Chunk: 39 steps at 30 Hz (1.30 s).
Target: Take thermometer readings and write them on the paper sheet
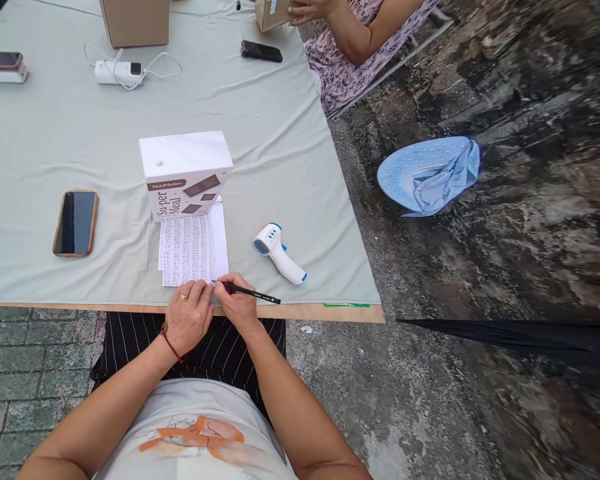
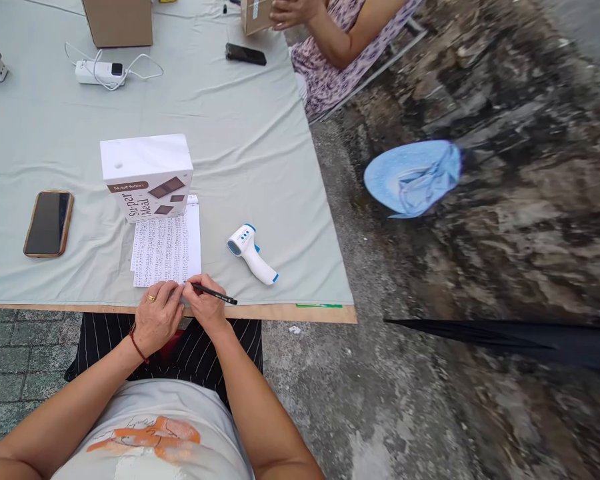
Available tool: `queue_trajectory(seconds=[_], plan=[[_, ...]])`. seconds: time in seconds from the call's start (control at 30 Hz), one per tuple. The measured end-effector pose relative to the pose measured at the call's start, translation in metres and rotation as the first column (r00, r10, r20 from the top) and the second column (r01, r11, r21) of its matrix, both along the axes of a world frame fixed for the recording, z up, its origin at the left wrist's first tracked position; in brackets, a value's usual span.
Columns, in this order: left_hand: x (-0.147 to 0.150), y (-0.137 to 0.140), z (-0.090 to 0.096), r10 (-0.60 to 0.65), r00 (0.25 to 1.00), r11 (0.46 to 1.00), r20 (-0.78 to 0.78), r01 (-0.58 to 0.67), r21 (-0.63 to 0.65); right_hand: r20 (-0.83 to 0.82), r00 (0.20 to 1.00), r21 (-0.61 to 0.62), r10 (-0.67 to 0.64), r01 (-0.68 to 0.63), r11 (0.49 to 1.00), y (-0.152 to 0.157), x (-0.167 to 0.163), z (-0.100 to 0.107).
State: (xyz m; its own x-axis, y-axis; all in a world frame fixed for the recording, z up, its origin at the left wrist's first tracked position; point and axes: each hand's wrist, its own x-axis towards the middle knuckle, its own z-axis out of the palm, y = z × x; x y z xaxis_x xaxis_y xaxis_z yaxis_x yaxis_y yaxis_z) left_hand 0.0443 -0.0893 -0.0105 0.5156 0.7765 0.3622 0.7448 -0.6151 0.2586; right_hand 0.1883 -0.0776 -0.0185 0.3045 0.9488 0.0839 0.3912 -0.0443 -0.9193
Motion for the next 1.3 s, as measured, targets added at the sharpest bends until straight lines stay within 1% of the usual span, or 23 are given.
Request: queue_trajectory(seconds=[0.1,0.3,0.5,0.77,1.13,1.3], plan=[[-0.0001,0.0002,0.0005,-0.004,1.0,1.0,-0.004,0.004,0.014,-0.005,1.0,0.005,0.006,-0.006,1.0,-0.0001,0.0001,0.0012],[0.0002,-0.0006,-0.0011,0.008,1.0,0.999,0.013,-0.008,-0.039,-0.037,0.999,-0.013,-0.013,0.012,1.0,-0.001,0.0007,-0.0002],[0.0003,-0.0004,-0.0005,0.014,1.0,1.0,-0.018,-0.014,-0.009,-0.033,0.999,-0.008,-0.016,0.016,1.0,-0.0013,0.0009,-0.0042],[0.0005,0.0002,0.0037,0.002,1.0,1.0,-0.008,-0.001,0.016,-0.03,1.0,0.007,-0.004,0.004,1.0,-0.0012,0.0013,-0.0028],[0.0006,0.0001,0.0036,0.0,1.0,1.0,-0.016,0.0,0.002,-0.081,0.996,0.016,-0.033,0.034,0.999,-0.0018,0.0021,-0.0067],[0.0011,-0.0003,0.0052,0.018,0.998,0.999,-0.053,-0.016,0.031,-0.026,0.999,0.049,-0.033,0.034,0.998,-0.0012,0.0022,-0.0069]])
